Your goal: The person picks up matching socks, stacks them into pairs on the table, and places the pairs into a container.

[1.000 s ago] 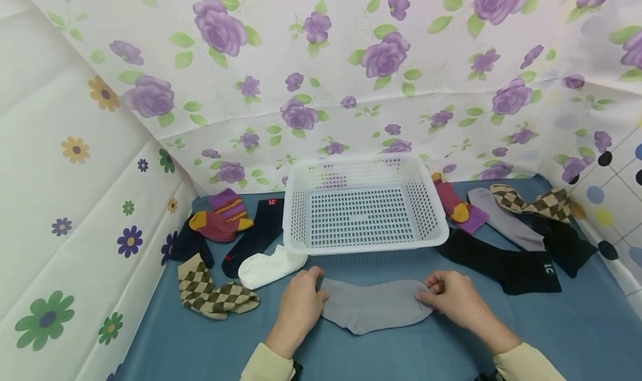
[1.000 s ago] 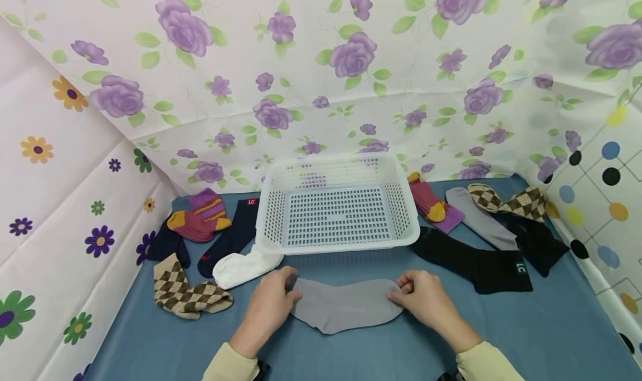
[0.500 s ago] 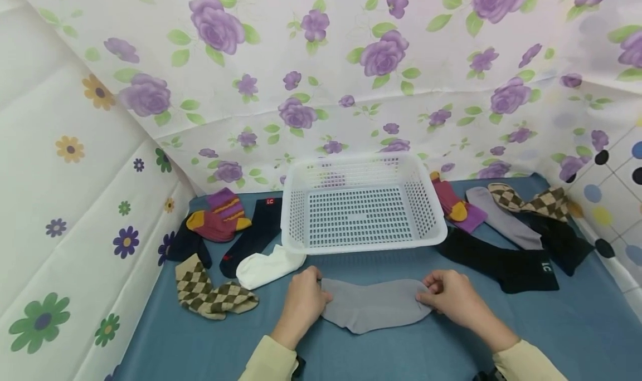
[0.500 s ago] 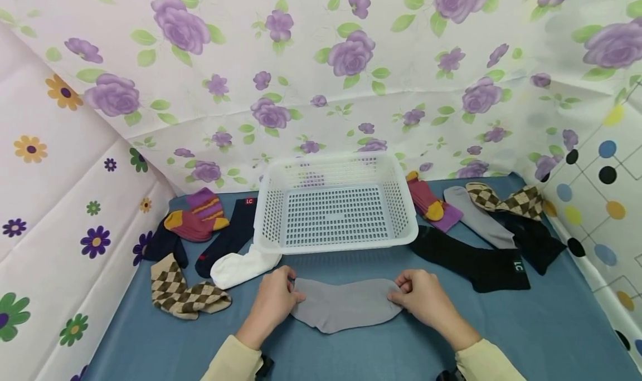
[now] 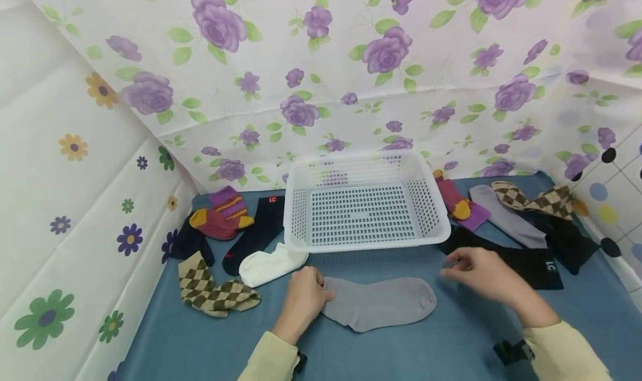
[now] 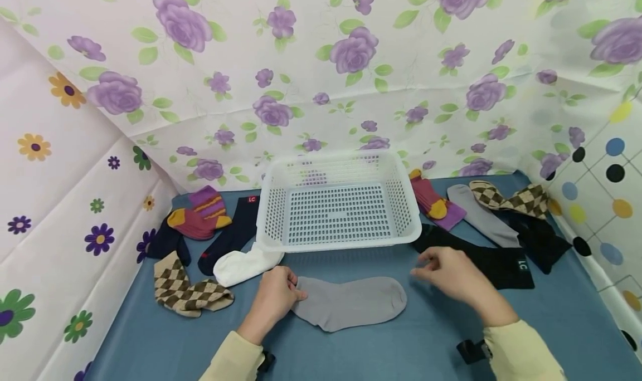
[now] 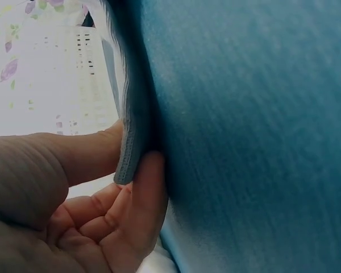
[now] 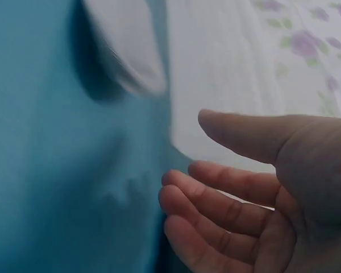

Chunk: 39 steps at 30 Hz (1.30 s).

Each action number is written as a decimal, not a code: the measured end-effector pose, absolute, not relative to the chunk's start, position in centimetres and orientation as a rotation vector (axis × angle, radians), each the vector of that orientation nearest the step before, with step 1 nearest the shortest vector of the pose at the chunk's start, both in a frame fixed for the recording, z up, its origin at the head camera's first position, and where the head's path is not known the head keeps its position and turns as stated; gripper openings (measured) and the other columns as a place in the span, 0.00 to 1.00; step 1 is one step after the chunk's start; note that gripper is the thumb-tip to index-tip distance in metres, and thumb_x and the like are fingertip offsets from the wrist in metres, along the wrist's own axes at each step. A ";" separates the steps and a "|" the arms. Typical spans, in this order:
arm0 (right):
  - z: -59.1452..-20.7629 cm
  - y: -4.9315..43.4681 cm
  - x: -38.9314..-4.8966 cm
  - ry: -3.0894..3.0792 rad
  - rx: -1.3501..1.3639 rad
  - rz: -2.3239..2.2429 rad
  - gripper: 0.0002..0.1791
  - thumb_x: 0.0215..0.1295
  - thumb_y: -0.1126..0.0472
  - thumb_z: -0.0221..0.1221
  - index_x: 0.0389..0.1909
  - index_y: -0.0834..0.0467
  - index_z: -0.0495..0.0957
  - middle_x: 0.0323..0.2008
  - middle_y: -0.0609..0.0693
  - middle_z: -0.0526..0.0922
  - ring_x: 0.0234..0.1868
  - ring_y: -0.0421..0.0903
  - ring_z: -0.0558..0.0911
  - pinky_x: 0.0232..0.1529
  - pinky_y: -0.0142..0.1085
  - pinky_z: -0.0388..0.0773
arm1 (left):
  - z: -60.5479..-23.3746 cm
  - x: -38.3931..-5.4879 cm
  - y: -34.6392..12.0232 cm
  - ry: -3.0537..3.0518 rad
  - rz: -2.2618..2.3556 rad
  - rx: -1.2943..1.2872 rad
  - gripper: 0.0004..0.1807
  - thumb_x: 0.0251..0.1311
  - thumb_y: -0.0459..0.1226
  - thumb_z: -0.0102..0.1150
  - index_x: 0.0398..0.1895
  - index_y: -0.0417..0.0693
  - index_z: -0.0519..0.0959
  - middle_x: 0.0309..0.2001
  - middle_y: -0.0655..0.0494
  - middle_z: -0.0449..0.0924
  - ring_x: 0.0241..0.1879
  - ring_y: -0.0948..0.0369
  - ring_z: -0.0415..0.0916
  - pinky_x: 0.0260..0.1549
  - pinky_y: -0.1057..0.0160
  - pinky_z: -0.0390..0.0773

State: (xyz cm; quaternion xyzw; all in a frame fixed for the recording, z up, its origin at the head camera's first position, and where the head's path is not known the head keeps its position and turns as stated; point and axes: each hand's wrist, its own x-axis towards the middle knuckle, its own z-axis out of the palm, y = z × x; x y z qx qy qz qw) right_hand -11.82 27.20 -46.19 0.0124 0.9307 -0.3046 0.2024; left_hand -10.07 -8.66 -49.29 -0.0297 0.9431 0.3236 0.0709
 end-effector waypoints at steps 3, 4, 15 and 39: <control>-44.8 29.1 -12.8 2.737 0.038 -0.779 0.37 0.54 0.31 0.57 0.49 0.59 0.77 0.37 0.52 0.83 0.34 0.44 0.80 0.31 0.39 0.77 | -49.3 -10.1 -8.6 2.864 0.921 -0.077 0.26 0.38 0.35 0.75 0.10 0.52 0.60 0.11 0.61 0.51 0.12 0.63 0.50 0.12 0.65 0.54; -44.5 29.7 -13.1 2.784 0.043 -0.754 0.39 0.54 0.30 0.55 0.50 0.60 0.76 0.39 0.55 0.83 0.35 0.47 0.81 0.33 0.42 0.78 | -49.3 -10.1 -8.6 2.876 0.901 -0.074 0.25 0.38 0.36 0.75 0.10 0.52 0.62 0.11 0.61 0.53 0.12 0.63 0.52 0.12 0.65 0.55; -47.7 35.9 -17.1 2.921 0.308 -0.579 0.40 0.59 0.44 0.60 0.62 0.68 0.62 0.58 0.75 0.63 0.56 0.74 0.63 0.50 0.68 0.63 | -49.7 -9.8 -8.8 2.839 0.922 -0.109 0.16 0.41 0.36 0.74 0.16 0.50 0.71 0.15 0.57 0.69 0.15 0.61 0.66 0.14 0.64 0.63; -49.4 39.4 -18.7 3.013 0.334 -0.296 0.18 0.63 0.60 0.51 0.51 0.65 0.75 0.47 0.74 0.75 0.42 0.71 0.73 0.44 0.69 0.55 | -49.7 -10.3 -9.1 2.801 0.950 -0.109 0.15 0.39 0.37 0.74 0.19 0.49 0.73 0.17 0.57 0.70 0.17 0.60 0.67 0.15 0.63 0.64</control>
